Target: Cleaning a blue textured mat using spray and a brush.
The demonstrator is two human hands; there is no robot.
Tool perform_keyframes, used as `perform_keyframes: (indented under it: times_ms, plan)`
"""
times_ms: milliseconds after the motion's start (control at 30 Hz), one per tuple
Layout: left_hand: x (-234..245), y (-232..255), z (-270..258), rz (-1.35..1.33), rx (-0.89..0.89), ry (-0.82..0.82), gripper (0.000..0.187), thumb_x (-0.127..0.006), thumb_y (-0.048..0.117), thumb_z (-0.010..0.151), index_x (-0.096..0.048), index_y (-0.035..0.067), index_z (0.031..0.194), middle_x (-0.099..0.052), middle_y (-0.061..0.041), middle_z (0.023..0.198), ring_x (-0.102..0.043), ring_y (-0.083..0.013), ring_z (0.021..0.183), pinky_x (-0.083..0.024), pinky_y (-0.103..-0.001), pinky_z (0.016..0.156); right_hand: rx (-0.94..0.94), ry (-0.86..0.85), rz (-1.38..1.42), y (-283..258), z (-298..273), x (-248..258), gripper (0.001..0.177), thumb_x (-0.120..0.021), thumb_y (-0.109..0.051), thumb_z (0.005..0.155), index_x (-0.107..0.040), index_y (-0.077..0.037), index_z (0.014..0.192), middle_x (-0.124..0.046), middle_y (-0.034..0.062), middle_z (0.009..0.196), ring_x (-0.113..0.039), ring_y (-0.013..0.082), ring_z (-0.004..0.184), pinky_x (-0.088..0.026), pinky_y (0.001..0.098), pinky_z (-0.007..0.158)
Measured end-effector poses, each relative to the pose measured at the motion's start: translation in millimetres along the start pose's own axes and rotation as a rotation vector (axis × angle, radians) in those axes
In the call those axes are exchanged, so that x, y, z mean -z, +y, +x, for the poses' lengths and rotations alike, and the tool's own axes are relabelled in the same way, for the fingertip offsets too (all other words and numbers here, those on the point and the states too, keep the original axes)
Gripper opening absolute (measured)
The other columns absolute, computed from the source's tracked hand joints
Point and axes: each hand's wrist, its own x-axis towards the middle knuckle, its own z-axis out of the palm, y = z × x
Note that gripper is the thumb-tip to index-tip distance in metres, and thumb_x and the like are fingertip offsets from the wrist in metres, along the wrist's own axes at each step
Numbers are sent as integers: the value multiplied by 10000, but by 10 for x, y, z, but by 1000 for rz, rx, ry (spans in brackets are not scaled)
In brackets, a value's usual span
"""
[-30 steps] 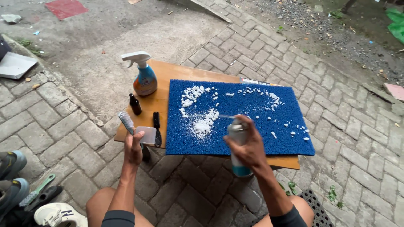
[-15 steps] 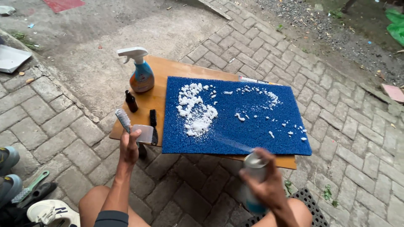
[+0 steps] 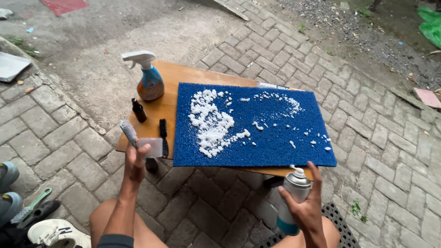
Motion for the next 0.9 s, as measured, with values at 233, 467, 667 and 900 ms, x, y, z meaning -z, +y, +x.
perform_keyframes:
  times_ms: [233, 467, 667, 900]
  plan:
    - [-973, 1079, -475, 215, 60, -106, 637, -613, 519, 833, -519, 48, 1253, -677, -131, 995, -699, -237, 864, -622, -393, 720, 208, -282, 118, -212, -211, -444, 1178, -887, -183, 674, -135, -225, 1578, -625, 229, 1227, -741, 347, 978, -617, 519, 847]
    - [-1591, 1186, -872, 197, 258, -459, 554, -785, 469, 733, -562, 83, 1062, -735, -77, 844, -756, -175, 795, -631, -328, 747, 282, -477, 276, -533, -320, -904, 1206, -830, -121, 767, 47, -201, 1590, -673, 198, 1251, -750, 297, 1040, -639, 465, 855]
    - [-1484, 1094, -959, 240, 205, -377, 628, -854, 478, 760, -553, -25, 986, -613, -206, 875, -667, -262, 776, -563, -402, 712, 329, -412, 158, -614, -289, -904, 1187, -852, -160, 726, -56, -202, 1606, -699, 207, 1216, -756, 309, 1034, -635, 448, 861]
    - [-1414, 1430, -908, 456, 155, -460, 669, -851, 490, 714, -593, -14, 1071, -721, -162, 903, -757, -255, 815, -596, -391, 728, 378, -517, 182, -580, -335, -862, 1133, -870, -198, 772, -93, -224, 1596, -672, 229, 1274, -753, 341, 1077, -651, 473, 884]
